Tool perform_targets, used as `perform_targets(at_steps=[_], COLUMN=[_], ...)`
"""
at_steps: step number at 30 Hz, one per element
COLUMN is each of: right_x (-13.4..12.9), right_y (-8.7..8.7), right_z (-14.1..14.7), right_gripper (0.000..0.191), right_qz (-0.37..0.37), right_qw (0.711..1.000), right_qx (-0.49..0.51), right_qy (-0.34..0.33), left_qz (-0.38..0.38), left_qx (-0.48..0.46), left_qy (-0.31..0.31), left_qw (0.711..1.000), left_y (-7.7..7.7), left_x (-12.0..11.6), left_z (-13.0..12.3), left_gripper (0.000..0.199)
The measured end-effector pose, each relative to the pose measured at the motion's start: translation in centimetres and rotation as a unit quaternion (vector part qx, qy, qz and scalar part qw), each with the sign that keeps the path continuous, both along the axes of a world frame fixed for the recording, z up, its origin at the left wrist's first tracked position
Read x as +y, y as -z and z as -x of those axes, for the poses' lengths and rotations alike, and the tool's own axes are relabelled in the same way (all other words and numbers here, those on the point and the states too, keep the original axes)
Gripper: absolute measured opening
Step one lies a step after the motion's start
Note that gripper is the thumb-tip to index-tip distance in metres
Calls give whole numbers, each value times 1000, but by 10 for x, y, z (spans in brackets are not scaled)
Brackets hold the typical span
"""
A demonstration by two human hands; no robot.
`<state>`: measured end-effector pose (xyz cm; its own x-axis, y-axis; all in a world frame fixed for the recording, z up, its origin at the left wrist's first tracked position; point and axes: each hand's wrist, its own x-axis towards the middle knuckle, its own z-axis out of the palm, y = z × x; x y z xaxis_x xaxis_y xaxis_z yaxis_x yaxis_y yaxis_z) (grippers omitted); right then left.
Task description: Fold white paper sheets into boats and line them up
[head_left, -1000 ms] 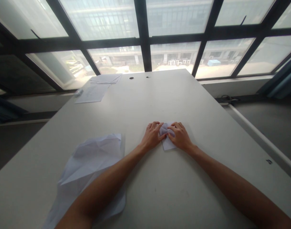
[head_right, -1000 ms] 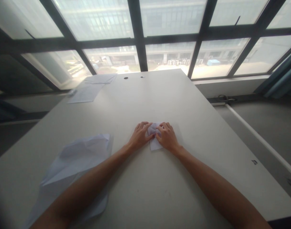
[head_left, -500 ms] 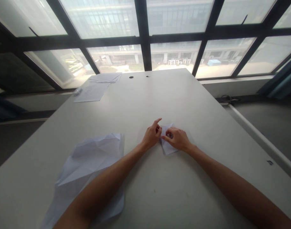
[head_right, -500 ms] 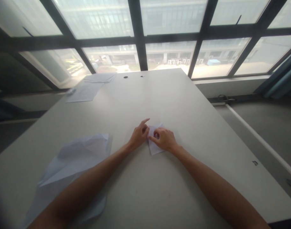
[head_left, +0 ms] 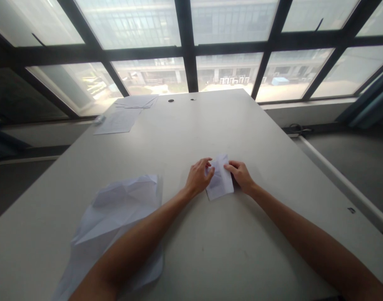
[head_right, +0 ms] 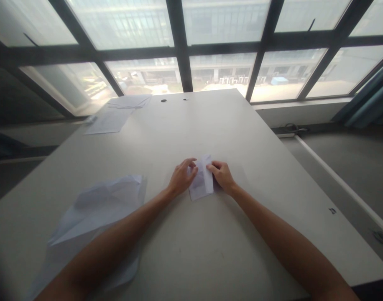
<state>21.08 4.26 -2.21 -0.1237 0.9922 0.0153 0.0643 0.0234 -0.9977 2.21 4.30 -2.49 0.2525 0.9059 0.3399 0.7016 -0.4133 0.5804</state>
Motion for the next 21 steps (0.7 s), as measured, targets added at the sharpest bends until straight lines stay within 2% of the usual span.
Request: perform_targets(at_steps=[3,5,7,11,14,17,19,21], right_x=[6,11,17,25,25,19,15,13], right_y=[-4,-4,-2,7,11,7,4,4], right_z=[-5,-10,-17,-30,-32,-28,-24,-23], right_gripper=[26,25,23,18,17,17,18,18], right_qz=[74,90,88,44,5,-21,-39,-63], right_qw=[993,993,993,980,955,918,894,884], right_qx=[88,65,-4,-167,-276,-370,-418,-436], right_qy=[14,39,77,103,113,141,154,157], left_qz=[-14,-20,-26,-22,-15,-3,6,8], left_qx=[80,124,154,180,191,217,232,240], left_qy=[-49,-75,-76,-7,38,67,74,76], left_qw=[995,989,985,983,981,974,970,968], left_y=[-3,-4,-4,-4,1,8,12,14], left_x=[-2,-4,-5,-6,-6,-5,-4,-3], left_z=[1,2,3,3,3,3,3,3], left_gripper=[29,29,34,43,44,53,55,56])
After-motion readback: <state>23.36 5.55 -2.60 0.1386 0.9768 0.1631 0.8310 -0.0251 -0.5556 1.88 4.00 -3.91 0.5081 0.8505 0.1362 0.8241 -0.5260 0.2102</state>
